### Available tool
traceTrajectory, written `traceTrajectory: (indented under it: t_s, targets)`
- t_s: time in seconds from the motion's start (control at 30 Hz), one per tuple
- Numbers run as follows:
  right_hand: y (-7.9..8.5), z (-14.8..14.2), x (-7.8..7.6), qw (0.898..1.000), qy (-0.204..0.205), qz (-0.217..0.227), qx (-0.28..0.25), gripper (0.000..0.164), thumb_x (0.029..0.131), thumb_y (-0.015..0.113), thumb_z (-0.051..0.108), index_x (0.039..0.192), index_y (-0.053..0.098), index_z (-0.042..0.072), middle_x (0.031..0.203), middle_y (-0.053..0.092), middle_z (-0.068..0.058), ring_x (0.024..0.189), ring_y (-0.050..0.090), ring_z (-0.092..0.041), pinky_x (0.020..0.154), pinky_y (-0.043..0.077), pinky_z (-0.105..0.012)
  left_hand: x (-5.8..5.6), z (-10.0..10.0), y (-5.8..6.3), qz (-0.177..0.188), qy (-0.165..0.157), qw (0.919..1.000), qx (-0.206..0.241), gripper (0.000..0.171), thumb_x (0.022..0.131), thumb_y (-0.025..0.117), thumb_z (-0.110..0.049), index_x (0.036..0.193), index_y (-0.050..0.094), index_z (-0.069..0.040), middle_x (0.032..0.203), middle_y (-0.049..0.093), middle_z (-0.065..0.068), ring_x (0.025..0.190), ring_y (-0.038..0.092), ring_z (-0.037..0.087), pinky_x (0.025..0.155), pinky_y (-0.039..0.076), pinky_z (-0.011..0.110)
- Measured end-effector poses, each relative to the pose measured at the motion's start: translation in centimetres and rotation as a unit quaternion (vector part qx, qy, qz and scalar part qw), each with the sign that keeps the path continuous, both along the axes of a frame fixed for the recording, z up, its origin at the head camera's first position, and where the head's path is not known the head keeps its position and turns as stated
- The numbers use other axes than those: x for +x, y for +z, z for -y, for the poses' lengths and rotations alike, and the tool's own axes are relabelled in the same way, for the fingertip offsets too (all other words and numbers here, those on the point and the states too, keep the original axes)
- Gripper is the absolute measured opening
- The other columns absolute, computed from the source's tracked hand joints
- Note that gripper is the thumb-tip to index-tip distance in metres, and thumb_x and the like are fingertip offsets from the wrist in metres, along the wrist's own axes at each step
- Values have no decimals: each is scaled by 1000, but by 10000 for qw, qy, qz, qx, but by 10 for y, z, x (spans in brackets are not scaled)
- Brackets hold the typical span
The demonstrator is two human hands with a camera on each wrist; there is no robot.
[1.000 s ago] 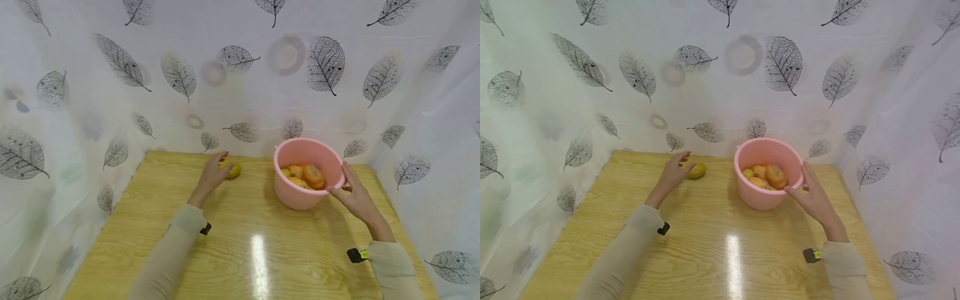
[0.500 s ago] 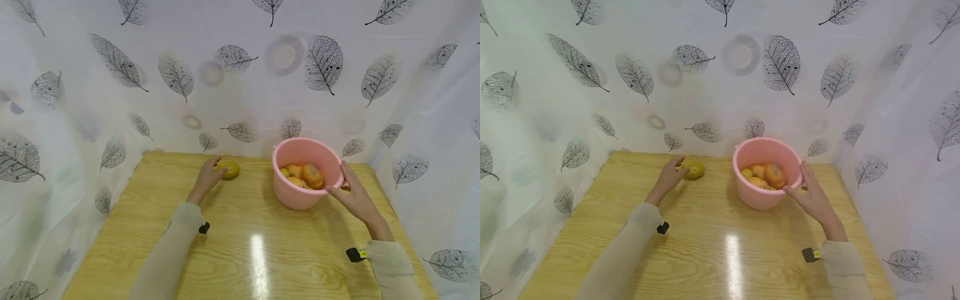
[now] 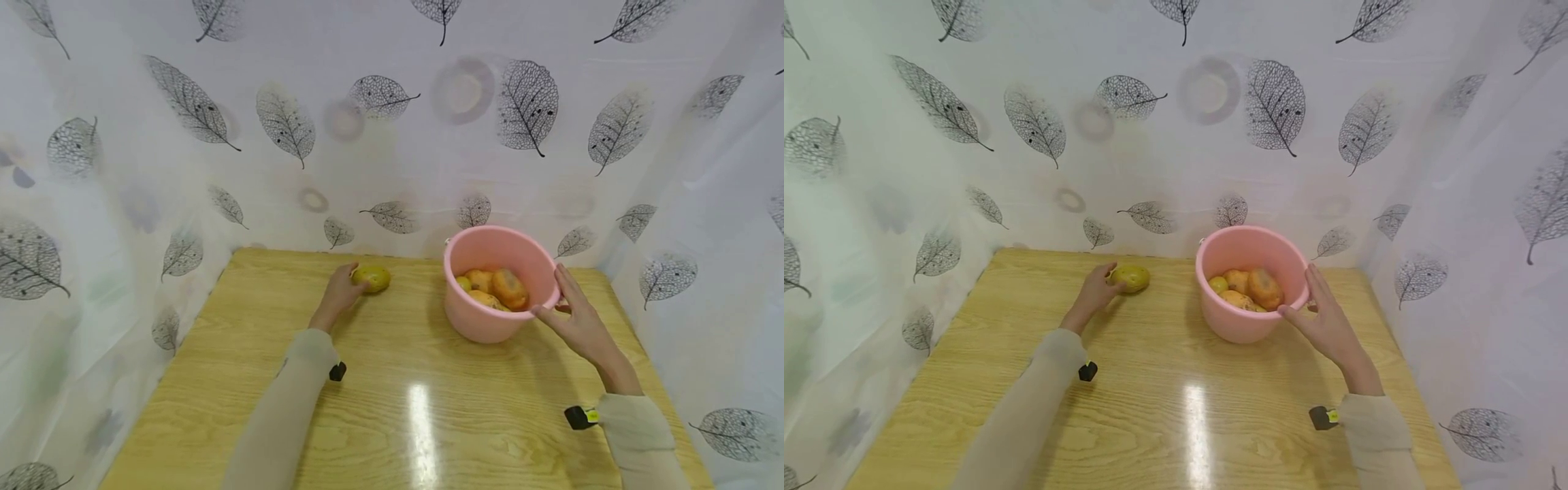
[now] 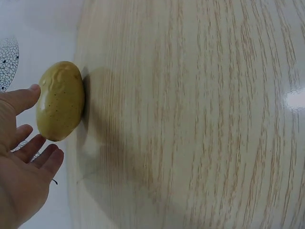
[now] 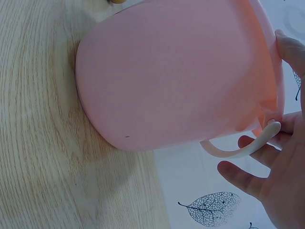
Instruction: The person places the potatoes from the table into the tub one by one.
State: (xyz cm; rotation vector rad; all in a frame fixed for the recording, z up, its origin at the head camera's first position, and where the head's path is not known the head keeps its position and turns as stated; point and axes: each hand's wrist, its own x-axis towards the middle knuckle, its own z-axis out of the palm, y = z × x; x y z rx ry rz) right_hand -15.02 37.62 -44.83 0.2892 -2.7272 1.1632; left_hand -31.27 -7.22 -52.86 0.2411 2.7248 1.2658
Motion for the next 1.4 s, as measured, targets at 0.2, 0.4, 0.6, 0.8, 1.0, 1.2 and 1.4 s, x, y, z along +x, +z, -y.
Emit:
traceTrajectory:
  t_s: [0.2, 0.4, 0.6, 0.8, 1.0, 1.2, 1.4]
  targets:
    - [0, -1, 0, 10000, 2, -22, 2, 89, 99, 70, 22, 166, 13, 11, 173, 7, -6, 147, 30, -44, 91, 39, -8, -2, -1, -5, 111, -82, 9999, 66, 70, 98, 70, -16, 155, 36, 7, 160, 36, 27, 148, 33, 42, 124, 24, 49]
    - [-1, -1, 0, 10000, 15, 7, -24, 90, 98, 71, 22, 166, 13, 12, 173, 7, -5, 149, 26, -42, 91, 38, -8, 0, 0, -12, 80, -187, 9996, 196, 73, 99, 70, -15, 157, 32, 6, 162, 33, 26, 150, 30, 40, 124, 22, 48]
    - [-1, 0, 1, 10000, -15, 7, 9, 90, 99, 71, 23, 166, 13, 12, 173, 7, -5, 150, 25, -41, 91, 37, -7, 4, -2, -17, 109, -81, 9991, 405, 70, 100, 70, -17, 156, 35, 5, 160, 37, 25, 148, 34, 39, 124, 24, 48]
    - [0, 0, 1, 10000, -16, -3, -3, 90, 99, 71, 22, 166, 13, 12, 173, 7, -6, 149, 26, -42, 92, 38, -9, 9, -5, -20, -70, 122, 9985, 530, 70, 99, 72, -22, 155, 37, 4, 158, 40, 24, 147, 36, 39, 124, 25, 47]
    - [-1, 1, 1, 10000, -20, -11, -39, 89, 98, 71, 22, 166, 14, 12, 173, 8, -5, 150, 25, -41, 92, 40, -12, 13, -8, -22, -68, 287, 9971, 697, 71, 99, 73, -24, 155, 38, 3, 157, 41, 25, 146, 37, 38, 123, 26, 47]
    - [-1, 1, 1, 10000, -30, -18, -25, 89, 98, 71, 22, 166, 14, 13, 173, 8, -5, 150, 25, -41, 92, 38, -9, 12, -12, -26, -142, 342, 9972, 648, 73, 98, 74, -25, 154, 38, 4, 152, 43, 25, 143, 41, 39, 122, 28, 47]
    - [-1, 1, 1, 10000, -35, -29, -18, 89, 98, 71, 22, 166, 14, 12, 173, 8, -4, 149, 28, -41, 91, 38, -8, 11, -15, -31, -155, 445, 9967, 665, 74, 97, 75, -25, 155, 38, 3, 157, 42, 24, 145, 39, 39, 122, 28, 50]
